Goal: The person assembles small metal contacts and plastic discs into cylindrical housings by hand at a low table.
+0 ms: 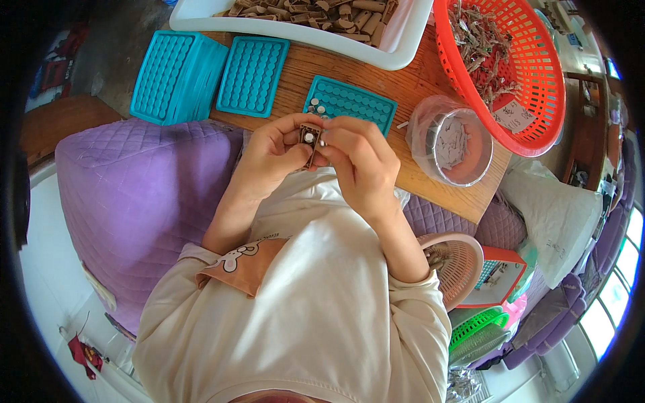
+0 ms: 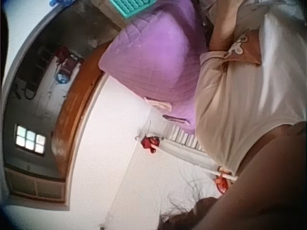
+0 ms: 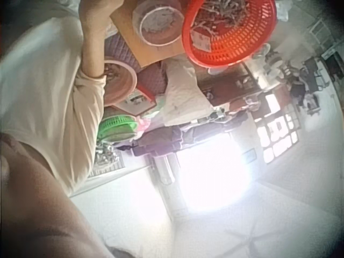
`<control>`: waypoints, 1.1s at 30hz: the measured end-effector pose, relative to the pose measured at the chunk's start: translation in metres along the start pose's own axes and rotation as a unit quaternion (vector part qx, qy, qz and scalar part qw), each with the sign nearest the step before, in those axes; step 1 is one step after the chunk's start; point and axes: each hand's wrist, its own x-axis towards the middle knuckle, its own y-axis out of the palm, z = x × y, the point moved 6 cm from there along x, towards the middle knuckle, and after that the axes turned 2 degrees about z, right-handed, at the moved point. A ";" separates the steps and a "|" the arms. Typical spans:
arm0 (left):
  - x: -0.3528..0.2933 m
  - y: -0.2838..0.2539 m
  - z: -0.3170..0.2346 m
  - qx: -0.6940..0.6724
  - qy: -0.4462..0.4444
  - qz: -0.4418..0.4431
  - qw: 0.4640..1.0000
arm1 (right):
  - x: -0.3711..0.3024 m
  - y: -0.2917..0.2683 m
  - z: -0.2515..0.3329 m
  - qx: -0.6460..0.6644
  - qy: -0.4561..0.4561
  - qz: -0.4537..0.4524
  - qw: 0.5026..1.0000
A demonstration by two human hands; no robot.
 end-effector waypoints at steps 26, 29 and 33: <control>-0.004 0.009 0.006 0.067 0.020 0.050 0.996 | -0.005 0.001 0.003 -0.091 -0.053 0.052 0.993; -0.001 -0.002 0.008 0.047 0.017 0.038 0.998 | -0.003 0.005 0.002 -0.055 -0.052 0.103 0.992; -0.004 -0.019 0.004 0.027 -0.022 -0.015 0.999 | -0.007 0.007 -0.032 0.014 0.079 0.059 0.995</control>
